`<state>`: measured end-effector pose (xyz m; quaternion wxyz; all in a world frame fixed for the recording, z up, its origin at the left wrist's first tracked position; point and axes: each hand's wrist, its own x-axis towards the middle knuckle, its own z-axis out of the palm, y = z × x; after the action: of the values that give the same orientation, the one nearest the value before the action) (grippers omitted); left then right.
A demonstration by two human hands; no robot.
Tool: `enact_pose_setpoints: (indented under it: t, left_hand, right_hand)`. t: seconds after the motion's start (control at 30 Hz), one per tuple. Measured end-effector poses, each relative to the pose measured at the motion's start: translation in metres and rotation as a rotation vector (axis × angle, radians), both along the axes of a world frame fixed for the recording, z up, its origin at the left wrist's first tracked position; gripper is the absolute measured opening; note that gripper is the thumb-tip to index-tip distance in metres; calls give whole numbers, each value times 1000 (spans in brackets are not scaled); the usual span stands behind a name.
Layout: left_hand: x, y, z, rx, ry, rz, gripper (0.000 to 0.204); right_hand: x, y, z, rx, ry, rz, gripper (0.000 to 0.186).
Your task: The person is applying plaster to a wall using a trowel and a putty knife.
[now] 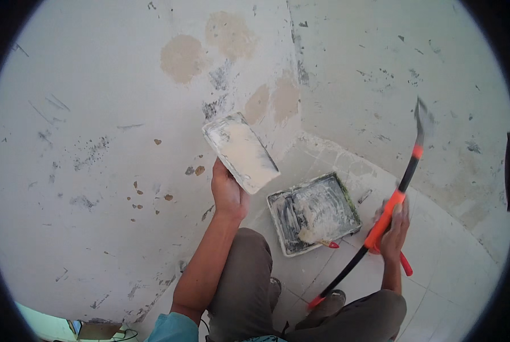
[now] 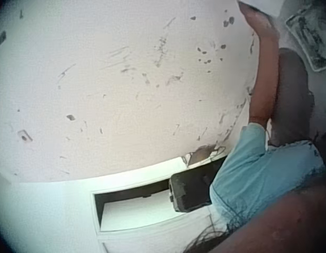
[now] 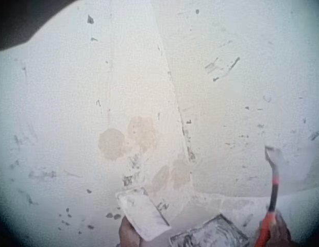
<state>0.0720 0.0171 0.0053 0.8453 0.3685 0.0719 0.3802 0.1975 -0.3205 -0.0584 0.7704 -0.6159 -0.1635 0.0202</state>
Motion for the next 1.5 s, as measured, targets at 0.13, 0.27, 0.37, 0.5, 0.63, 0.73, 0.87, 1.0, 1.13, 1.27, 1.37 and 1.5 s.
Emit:
enact_pose_setpoints:
  t: [0.13, 0.27, 0.37, 0.5, 0.63, 0.73, 0.87, 1.0, 1.13, 1.27, 1.37, 1.5]
  left_hand:
    - [15, 5, 0, 36, -41, 152, 43]
    - [22, 14, -10, 21, -80, 226, 41]
    - [20, 10, -10, -51, -121, 223, 41]
    - [17, 24, -31, -22, -124, 249, 44]
    - [17, 21, -32, -44, -114, 283, 48]
    - [12, 27, -39, -38, -84, 311, 48]
    - [6, 35, -48, -39, -74, 311, 49]
    - [12, 40, -76, 386, 163, 574, 50]
    - [-6, 61, -94, 1109, 520, 972, 48]
    - [11, 46, -90, 468, 243, 653, 46]
    - [9, 36, -80, 393, 188, 600, 47]
    - [3, 21, -62, 149, 23, 342, 51]
  right_hand:
    - [11, 22, 81, 210, -42, 211, 54]
    - [23, 26, 122, 144, -63, 312, 53]
    - [24, 16, 149, -181, -241, 421, 50]
    - [18, 24, 123, -497, -452, 575, 48]
    - [-15, 10, 73, -657, -273, 647, 45]
    - [-23, 15, 30, -453, -78, 631, 42]
    - [-33, 29, 11, -460, -108, 698, 44]
    - [-32, 35, 9, -481, -41, 718, 44]
    - [-35, 39, 3, -474, -95, 694, 44]
    - [-35, 41, 7, -487, -131, 716, 45]
    - [-35, 40, 4, -448, -216, 680, 46]
    - [-36, 38, 8, -479, -195, 692, 48]
